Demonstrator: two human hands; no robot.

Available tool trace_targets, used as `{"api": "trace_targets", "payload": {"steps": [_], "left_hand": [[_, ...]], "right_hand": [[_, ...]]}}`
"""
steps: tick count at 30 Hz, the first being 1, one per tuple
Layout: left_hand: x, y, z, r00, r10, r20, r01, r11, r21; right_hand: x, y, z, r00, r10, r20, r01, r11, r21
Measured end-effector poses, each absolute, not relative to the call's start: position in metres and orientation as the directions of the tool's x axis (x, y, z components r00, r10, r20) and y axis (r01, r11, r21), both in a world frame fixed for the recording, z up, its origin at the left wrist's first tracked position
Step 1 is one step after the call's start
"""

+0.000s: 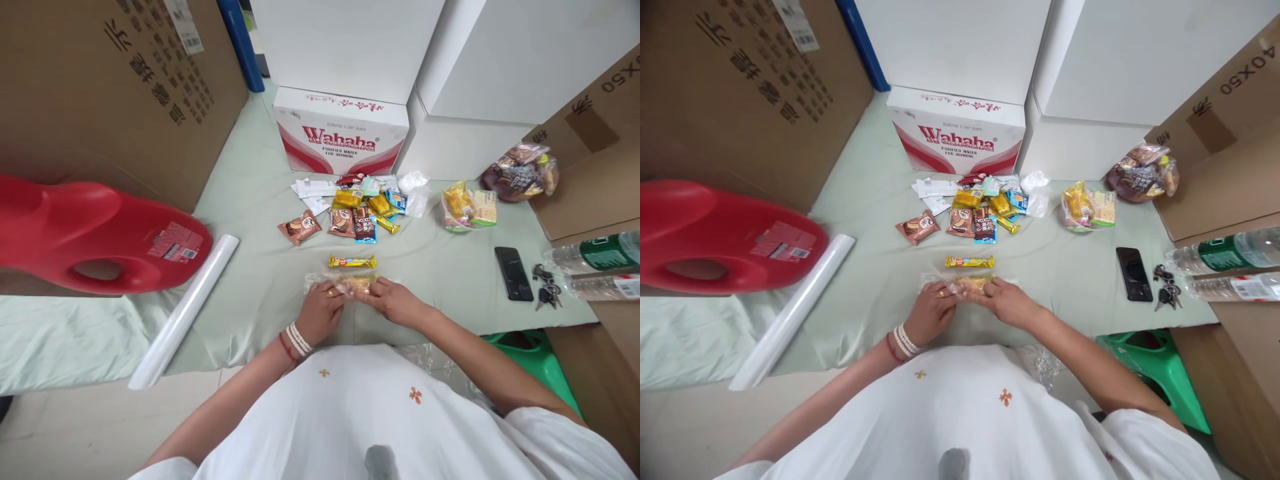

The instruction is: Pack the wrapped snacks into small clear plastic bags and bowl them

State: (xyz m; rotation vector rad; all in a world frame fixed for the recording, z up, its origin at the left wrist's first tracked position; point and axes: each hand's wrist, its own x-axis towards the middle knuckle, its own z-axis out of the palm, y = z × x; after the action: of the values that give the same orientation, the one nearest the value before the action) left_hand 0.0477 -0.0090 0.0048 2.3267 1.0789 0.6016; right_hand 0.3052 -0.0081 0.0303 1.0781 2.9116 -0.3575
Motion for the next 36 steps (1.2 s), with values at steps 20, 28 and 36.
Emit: {"api": "trace_targets", "payload": {"steps": [20,28,36], "left_hand": [[0.070,0.002,0.047,0.287,0.900,-0.327,0.338,0.224,0.914],[0.102,-0.018,0.035,0.503,0.850,-0.159,0.827,-0.419,0.375],[0.101,-0.021,0.035,0.532,0.833,-0.150,0.840,-0.498,0.213]], "right_hand": [[0.295,-0.010,0.021,-0.721,0.691,-0.045,0.637,0.636,-0.435],[0.320,-0.032,0.010,-0.156,0.980,0.120,0.756,0.197,-0.624],[0.314,-0.025,0.031,-0.029,1.000,-0.012,0.815,0.017,-0.580]]}}
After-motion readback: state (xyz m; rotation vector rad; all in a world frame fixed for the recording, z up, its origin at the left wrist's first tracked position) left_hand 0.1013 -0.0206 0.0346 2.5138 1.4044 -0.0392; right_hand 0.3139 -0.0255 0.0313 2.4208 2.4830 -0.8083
